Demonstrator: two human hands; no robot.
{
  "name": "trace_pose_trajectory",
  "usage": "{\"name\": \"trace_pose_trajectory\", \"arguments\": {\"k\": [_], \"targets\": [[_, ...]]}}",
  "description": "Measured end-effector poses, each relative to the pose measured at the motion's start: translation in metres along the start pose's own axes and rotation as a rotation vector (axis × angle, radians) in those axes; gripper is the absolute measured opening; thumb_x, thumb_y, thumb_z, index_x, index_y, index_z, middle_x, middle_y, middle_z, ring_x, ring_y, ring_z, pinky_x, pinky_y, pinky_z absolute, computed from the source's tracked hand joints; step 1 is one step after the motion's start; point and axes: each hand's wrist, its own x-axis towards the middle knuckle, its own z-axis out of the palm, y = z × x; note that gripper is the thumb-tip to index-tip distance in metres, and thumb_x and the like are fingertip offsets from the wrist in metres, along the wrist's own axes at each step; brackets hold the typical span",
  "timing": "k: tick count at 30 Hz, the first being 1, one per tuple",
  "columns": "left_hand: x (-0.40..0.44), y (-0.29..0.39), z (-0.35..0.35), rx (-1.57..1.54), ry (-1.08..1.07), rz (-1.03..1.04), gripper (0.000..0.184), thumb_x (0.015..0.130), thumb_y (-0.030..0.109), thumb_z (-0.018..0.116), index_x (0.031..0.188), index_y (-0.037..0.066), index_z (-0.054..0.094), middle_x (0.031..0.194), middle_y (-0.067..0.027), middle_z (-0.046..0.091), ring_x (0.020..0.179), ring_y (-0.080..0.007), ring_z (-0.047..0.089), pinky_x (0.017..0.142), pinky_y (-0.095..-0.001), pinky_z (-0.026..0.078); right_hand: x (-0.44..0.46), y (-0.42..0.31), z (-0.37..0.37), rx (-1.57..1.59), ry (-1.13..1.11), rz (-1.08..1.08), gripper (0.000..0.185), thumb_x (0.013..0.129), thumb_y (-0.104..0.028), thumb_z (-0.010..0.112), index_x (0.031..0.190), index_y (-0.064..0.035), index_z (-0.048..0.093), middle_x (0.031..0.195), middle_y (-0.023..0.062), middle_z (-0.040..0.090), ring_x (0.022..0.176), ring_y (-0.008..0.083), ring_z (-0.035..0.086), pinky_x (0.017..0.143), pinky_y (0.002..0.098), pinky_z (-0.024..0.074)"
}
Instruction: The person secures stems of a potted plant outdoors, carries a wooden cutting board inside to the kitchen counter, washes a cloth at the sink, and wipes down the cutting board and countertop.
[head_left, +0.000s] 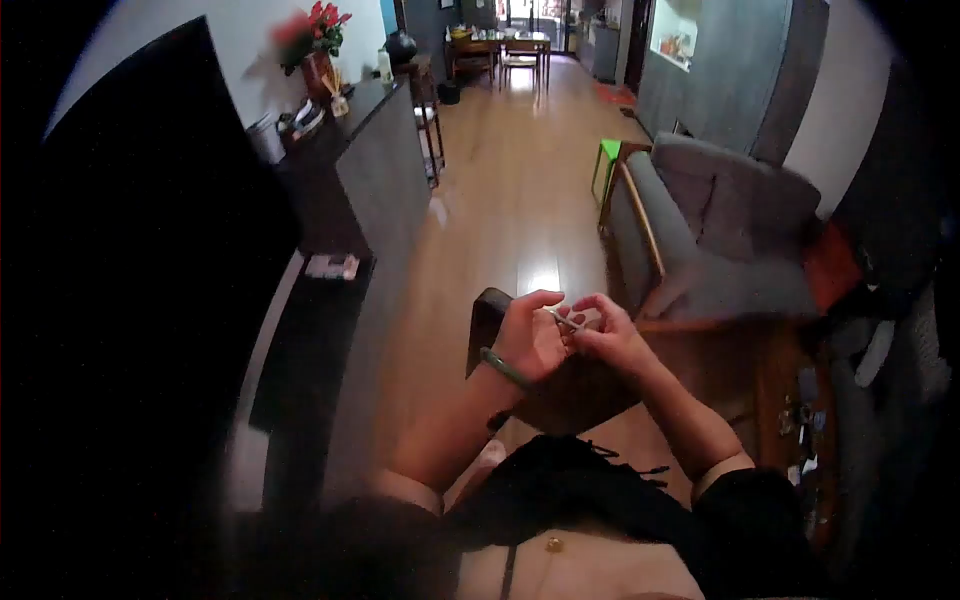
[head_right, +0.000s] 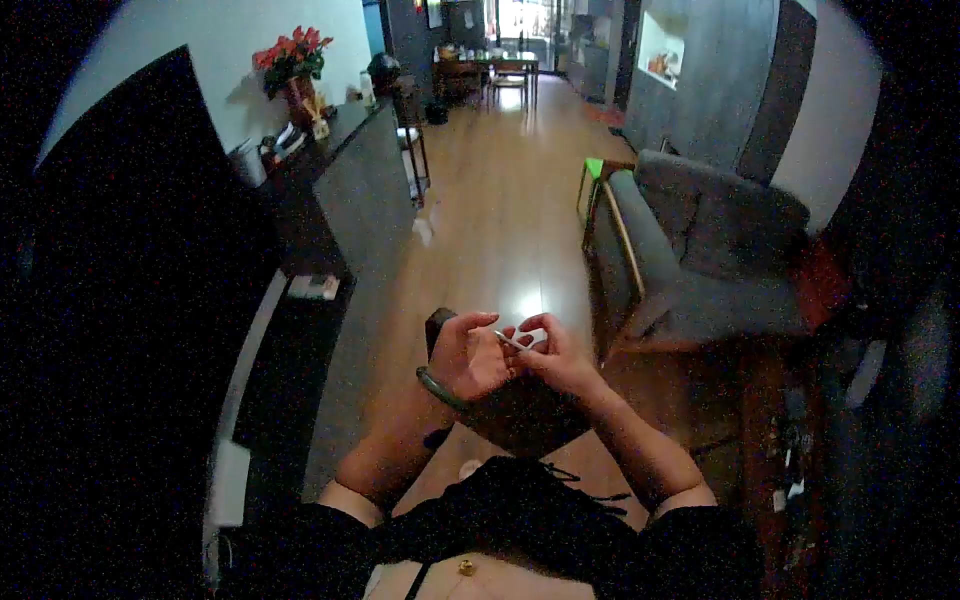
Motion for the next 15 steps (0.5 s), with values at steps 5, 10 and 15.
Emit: {"name": "trace_pose_trajectory", "arguments": {"k": [5,10,15], "targets": [[0.104,0.147,0.013,0.040,-0.014,0.008,0.040,0.078,0.025,0.053,0.101,-0.007,0.047,0.100,-0.0164,0.054,0.091,-0.0286,0.053,0.083,-0.0362,0.042,0.162,-0.053,-0.024,-0.107,0.011,-0.019,0.026,0.073,-0.001,0.056,0.097,-0.0031,0.046,0.090,0.0074,0.054,0.068,0.0136,0.057,0.060,0.0240,0.0480],[0.222,0.251,-0.015,0.126,-0.265,0.102,0.046,0.081,0.024,0.047,0.115,-0.007,0.041,0.112,-0.0172,0.051,0.105,-0.0272,0.048,0.094,-0.0363,0.035,0.316,-0.056,-0.095,0.202,0.095,0.051,0.016,0.070,0.002,0.049,0.085,-0.0061,0.048,0.075,0.0019,0.052,0.058,0.0081,0.049,0.048,0.0190,0.0367],[0.303,0.369,-0.110,0.237,-0.319,0.551,0.045,0.083,0.028,0.046,0.117,-0.001,0.045,0.108,-0.0140,0.055,0.103,-0.0276,0.051,0.094,-0.0424,0.036,0.471,-0.053,-0.159,0.204,-0.005,0.114,0.017,0.066,0.000,0.047,0.081,-0.0069,0.048,0.054,-0.0031,0.040,0.043,0.0050,0.034,0.039,0.0196,0.0237]]}}
